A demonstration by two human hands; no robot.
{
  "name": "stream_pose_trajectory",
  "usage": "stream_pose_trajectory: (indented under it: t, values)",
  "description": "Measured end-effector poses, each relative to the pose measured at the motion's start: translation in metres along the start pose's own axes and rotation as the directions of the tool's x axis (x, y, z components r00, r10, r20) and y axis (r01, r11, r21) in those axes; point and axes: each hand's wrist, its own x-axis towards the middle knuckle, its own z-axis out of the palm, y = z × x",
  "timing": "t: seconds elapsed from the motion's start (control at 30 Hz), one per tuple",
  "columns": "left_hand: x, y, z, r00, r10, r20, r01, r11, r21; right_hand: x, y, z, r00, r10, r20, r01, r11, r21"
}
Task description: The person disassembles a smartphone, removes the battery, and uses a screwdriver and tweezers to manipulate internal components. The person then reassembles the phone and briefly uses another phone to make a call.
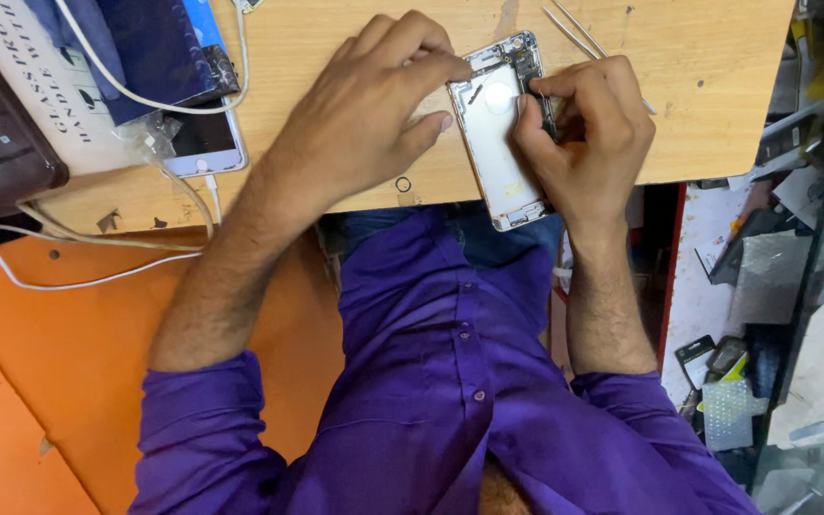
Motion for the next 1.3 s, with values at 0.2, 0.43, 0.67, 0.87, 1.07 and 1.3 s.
stream_pose_trajectory:
  t: [0.2, 0.43, 0.67, 0.87, 1.07, 1.3]
  values:
    - [-0.017, 0.022, 0.033, 0.976, -0.06, -0.21, 0.086, 0.99, 0.115, -0.002, 0.004, 0.001, 0.999, -0.031, -0.022, 0.031, 1.0, 0.005]
    - [-0.021, 0.024, 0.053, 0.954, -0.038, -0.296, 0.109, 0.968, 0.226, -0.001, 0.003, 0.001, 0.999, -0.039, -0.018, 0.038, 0.999, -0.028]
    - [-0.027, 0.022, 0.07, 0.94, 0.0, -0.341, 0.11, 0.947, 0.302, -0.002, -0.002, 0.001, 0.999, -0.041, -0.001, 0.041, 0.997, -0.059]
    - [-0.027, 0.022, 0.068, 0.935, -0.009, -0.355, 0.112, 0.956, 0.27, -0.001, -0.006, 0.002, 0.999, -0.041, -0.021, 0.04, 0.996, -0.075]
    - [-0.026, 0.022, 0.065, 0.927, -0.022, -0.374, 0.113, 0.969, 0.222, -0.002, -0.011, 0.003, 0.999, -0.033, -0.017, 0.031, 0.994, -0.109]
    - [-0.024, 0.021, 0.069, 0.931, -0.055, -0.36, 0.152, 0.957, 0.248, -0.004, -0.015, -0.004, 0.999, -0.053, 0.012, 0.054, 0.992, -0.111]
